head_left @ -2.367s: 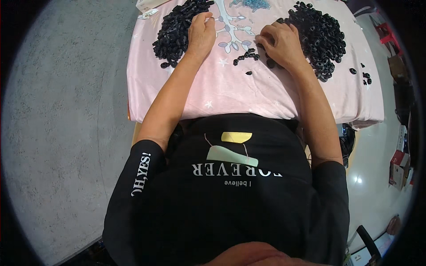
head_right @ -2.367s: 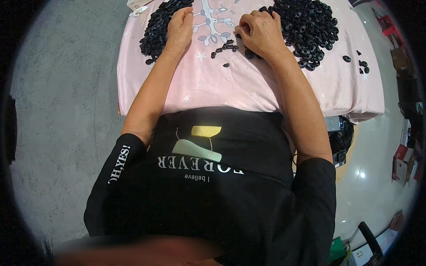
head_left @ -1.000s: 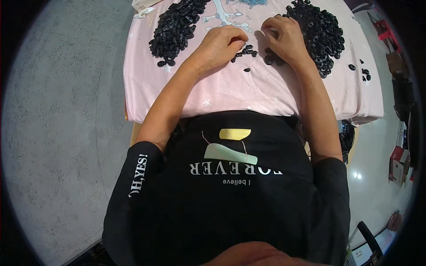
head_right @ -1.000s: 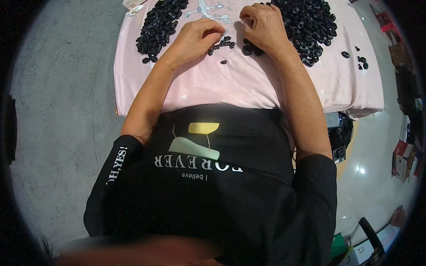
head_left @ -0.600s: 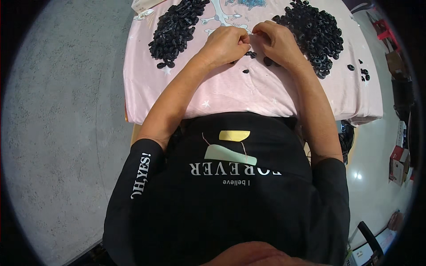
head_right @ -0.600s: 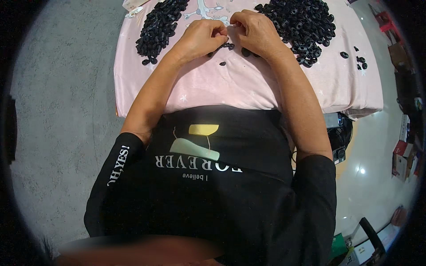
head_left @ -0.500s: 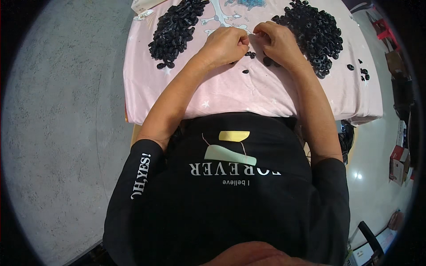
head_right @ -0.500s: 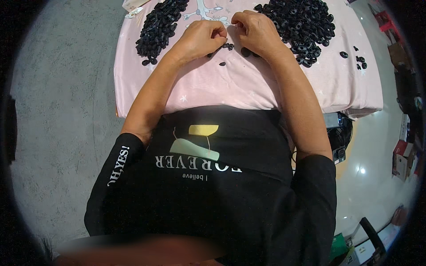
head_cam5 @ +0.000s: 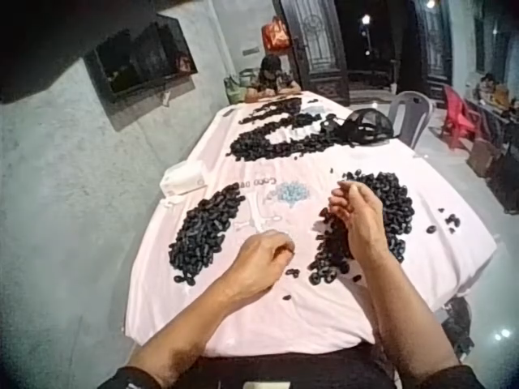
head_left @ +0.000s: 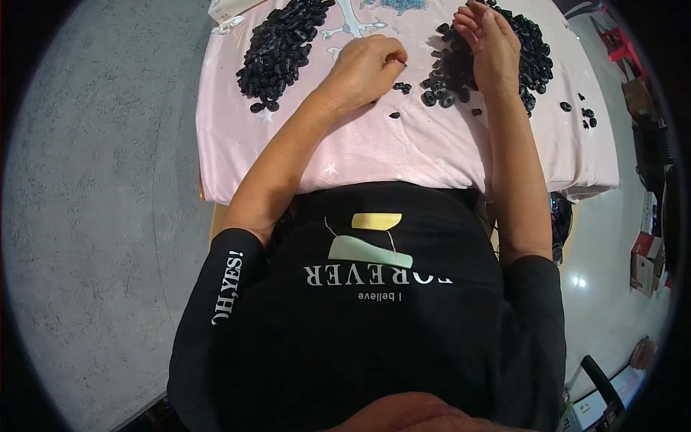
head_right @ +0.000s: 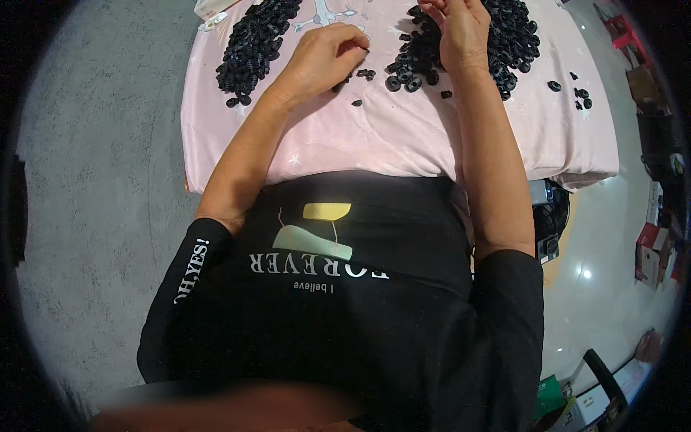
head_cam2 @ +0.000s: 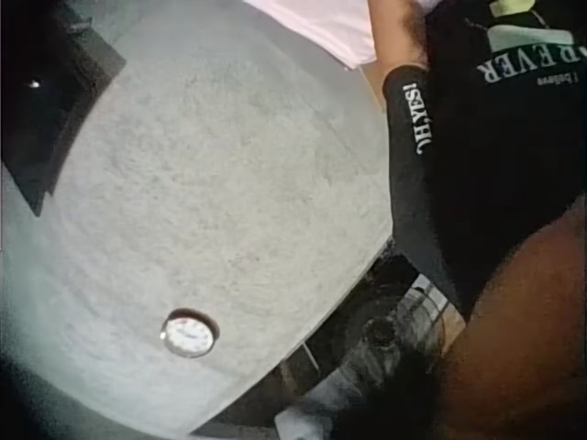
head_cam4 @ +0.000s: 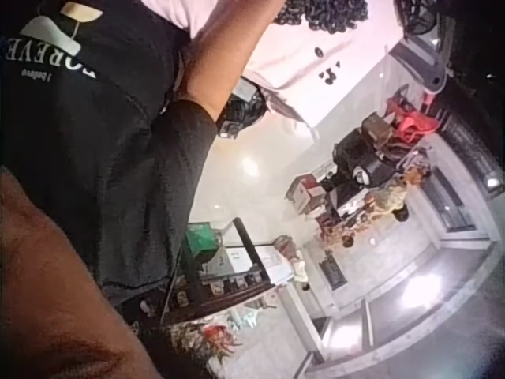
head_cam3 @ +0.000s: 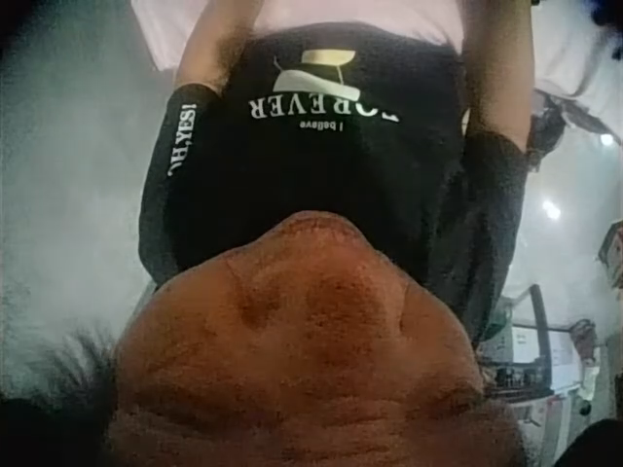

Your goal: Sorting and inspecting a large number of small black buttons on a pink work surface.

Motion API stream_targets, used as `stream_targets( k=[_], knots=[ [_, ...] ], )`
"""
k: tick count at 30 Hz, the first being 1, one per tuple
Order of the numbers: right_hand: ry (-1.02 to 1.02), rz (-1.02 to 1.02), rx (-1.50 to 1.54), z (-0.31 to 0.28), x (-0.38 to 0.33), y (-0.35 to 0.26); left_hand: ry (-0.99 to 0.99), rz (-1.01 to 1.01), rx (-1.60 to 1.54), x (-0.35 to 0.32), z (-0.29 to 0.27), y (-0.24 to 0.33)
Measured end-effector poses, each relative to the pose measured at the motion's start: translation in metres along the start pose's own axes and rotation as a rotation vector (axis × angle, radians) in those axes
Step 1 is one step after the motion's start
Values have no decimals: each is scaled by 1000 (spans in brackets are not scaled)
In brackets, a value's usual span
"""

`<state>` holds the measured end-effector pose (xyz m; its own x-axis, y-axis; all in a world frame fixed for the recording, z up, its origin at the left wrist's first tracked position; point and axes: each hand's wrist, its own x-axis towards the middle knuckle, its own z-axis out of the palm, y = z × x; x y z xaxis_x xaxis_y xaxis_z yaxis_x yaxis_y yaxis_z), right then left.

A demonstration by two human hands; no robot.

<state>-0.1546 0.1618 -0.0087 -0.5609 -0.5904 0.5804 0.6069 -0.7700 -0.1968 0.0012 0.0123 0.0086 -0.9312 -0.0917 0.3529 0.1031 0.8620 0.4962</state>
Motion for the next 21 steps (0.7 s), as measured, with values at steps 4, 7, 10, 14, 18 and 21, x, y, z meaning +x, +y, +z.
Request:
stream_targets(
  k=[4, 7, 10, 14, 18, 21],
  knots=[
    [662, -113, -864, 12, -2, -3, -83, 57, 25, 0, 5, 13],
    [655, -118, -864, 11, -3, -5, -107, 65, 80, -1, 7, 17],
    [635, -118, -870, 8, -4, -4, -95, 77, 108, -1, 10, 16],
    [650, -76, -901, 9, -5, -2, -114, 58, 127, 0, 16, 27],
    [603, -61, -940, 15, -7, 3, -100, 73, 178, 2, 24, 27],
    [551, -7, -1026, 15, -9, 3, -131, 63, 180, 3, 24, 28]
  ],
)
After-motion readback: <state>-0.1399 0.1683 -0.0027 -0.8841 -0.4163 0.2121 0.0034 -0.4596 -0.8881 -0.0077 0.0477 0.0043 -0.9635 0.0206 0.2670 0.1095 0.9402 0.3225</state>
